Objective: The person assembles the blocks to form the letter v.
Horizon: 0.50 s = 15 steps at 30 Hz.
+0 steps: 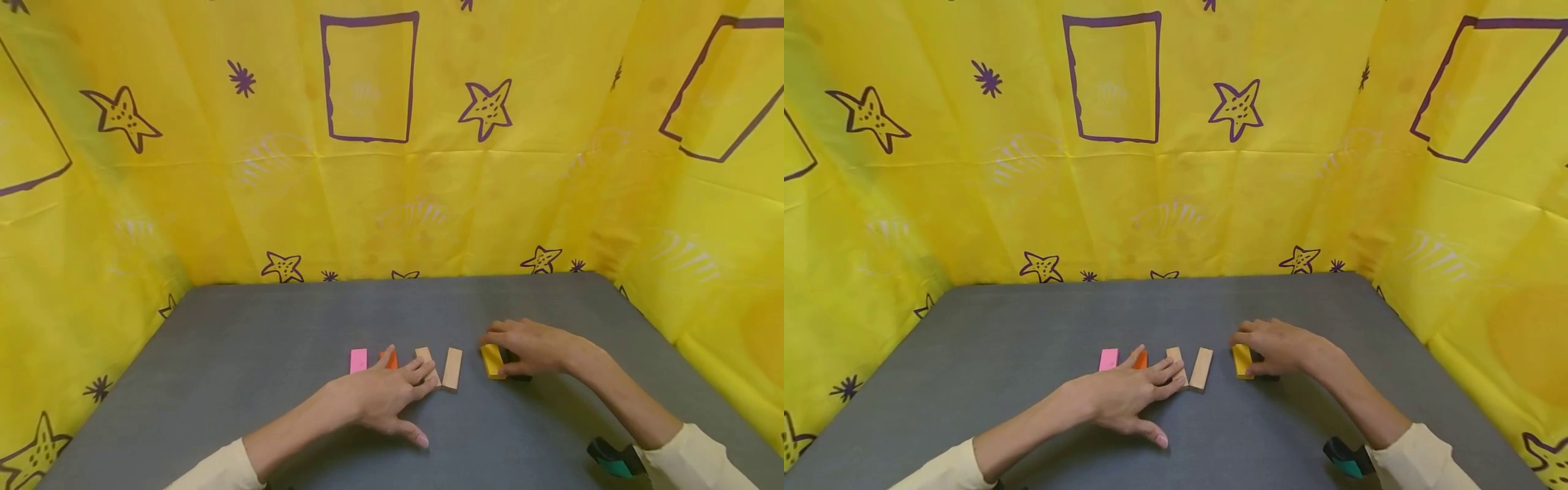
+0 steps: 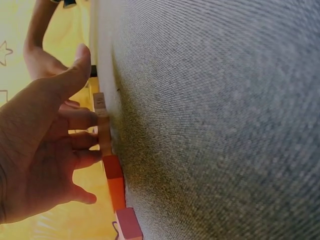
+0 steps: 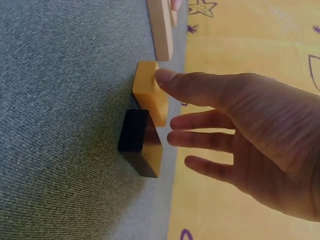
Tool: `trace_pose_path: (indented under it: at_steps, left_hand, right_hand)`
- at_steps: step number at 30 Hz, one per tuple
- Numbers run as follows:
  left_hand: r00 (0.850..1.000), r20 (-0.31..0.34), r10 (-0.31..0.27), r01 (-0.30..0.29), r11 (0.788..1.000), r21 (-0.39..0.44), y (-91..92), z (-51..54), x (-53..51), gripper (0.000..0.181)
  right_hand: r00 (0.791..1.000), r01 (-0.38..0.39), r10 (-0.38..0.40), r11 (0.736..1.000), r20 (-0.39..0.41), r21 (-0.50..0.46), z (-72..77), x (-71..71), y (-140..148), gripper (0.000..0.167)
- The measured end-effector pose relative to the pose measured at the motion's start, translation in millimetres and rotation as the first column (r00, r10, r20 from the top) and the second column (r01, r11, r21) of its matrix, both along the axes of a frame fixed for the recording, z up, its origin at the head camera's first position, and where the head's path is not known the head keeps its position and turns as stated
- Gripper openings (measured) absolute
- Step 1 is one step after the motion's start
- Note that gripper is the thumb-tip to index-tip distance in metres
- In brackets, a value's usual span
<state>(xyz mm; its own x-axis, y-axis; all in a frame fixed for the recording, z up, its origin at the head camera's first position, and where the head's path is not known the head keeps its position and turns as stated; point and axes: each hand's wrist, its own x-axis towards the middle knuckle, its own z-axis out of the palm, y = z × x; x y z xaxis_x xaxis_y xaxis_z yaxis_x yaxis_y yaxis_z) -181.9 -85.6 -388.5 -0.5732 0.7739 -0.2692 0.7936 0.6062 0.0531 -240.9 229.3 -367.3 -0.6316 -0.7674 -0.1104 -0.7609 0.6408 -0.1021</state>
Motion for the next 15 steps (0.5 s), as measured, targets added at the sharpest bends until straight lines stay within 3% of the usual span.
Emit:
trace_pose_path:
  at_steps: [8, 15]
  left_hand:
    - [1.000, -0.027, -0.006, 0.005, 1.000, -0.027, 2.7, 2.0, 1.2, 0.099]
    - [0.999, -0.052, -0.009, 0.007, 0.999, -0.038, 4.1, 1.8, 2.5, 0.098]
  right_hand:
    - [1.000, -0.014, 0.014, 1.000, 0.006, 0.006, -1.2, 1.9, -0.3, 0.047]
    - [0.997, -0.073, 0.073, 0.997, -0.019, 0.003, -4.9, 3.5, -2.7, 0.044]
